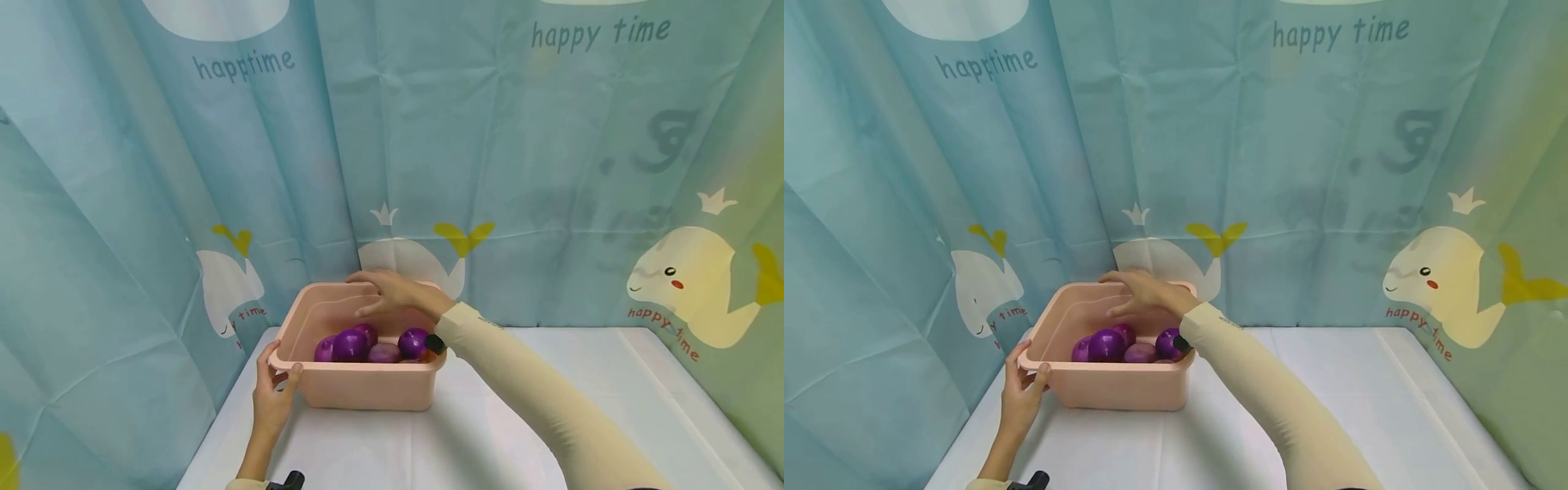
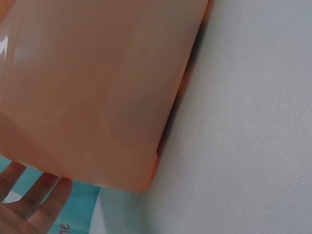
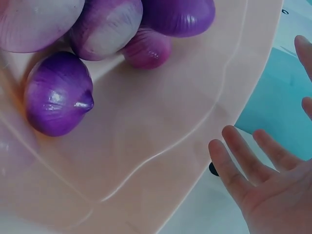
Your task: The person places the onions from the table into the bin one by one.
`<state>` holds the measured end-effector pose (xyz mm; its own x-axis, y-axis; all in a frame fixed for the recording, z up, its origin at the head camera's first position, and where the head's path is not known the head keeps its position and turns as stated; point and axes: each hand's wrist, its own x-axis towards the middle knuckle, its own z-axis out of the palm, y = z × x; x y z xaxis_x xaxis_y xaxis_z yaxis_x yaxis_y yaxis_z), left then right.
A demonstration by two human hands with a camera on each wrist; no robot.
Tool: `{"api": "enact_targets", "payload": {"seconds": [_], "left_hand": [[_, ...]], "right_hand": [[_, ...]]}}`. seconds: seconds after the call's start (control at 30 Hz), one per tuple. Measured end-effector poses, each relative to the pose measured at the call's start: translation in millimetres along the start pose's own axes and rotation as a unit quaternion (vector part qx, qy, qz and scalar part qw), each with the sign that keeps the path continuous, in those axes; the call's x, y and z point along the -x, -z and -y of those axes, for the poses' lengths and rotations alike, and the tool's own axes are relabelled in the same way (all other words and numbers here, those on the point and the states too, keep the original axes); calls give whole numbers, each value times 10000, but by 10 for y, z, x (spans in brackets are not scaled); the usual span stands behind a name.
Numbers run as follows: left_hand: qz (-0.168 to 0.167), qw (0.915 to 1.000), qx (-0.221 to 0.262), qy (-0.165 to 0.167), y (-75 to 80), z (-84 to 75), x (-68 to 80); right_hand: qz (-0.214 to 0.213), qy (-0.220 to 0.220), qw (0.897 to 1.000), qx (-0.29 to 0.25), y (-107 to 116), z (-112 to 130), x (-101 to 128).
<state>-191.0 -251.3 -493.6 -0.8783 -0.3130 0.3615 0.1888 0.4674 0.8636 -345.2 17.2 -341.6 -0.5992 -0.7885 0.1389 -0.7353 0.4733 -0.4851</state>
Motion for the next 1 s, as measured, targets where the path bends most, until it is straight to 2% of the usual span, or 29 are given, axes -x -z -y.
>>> {"api": "enact_targets", "payload": {"seconds": [0.1, 0.2, 0.33, 0.47, 0.7, 1.0], "left_hand": [[1, 10000, 23, 24, -5, -3, -3], [21, 10000, 80, -32, -10, -18, -10], [51, 9999, 135, -72, -5, -36, -17], [10, 9999, 117, 85, 35, -41, 0], [-18, 9997, 79, 222, 66, -23, 21], [32, 9997, 161, 161, 16, -71, 25]], "right_hand": [[-164, 106, 9998, 22, 21, -22, 44], [-504, 335, 9978, 267, 63, -60, 107], [-940, 457, 9892, 1027, 149, -96, 232], [-1049, 356, 9798, 1664, 218, -113, 424], [-1116, -129, 9690, 2203, 260, -256, 933], [-1310, -1112, 9544, 2442, 324, -587, 1805]]}}
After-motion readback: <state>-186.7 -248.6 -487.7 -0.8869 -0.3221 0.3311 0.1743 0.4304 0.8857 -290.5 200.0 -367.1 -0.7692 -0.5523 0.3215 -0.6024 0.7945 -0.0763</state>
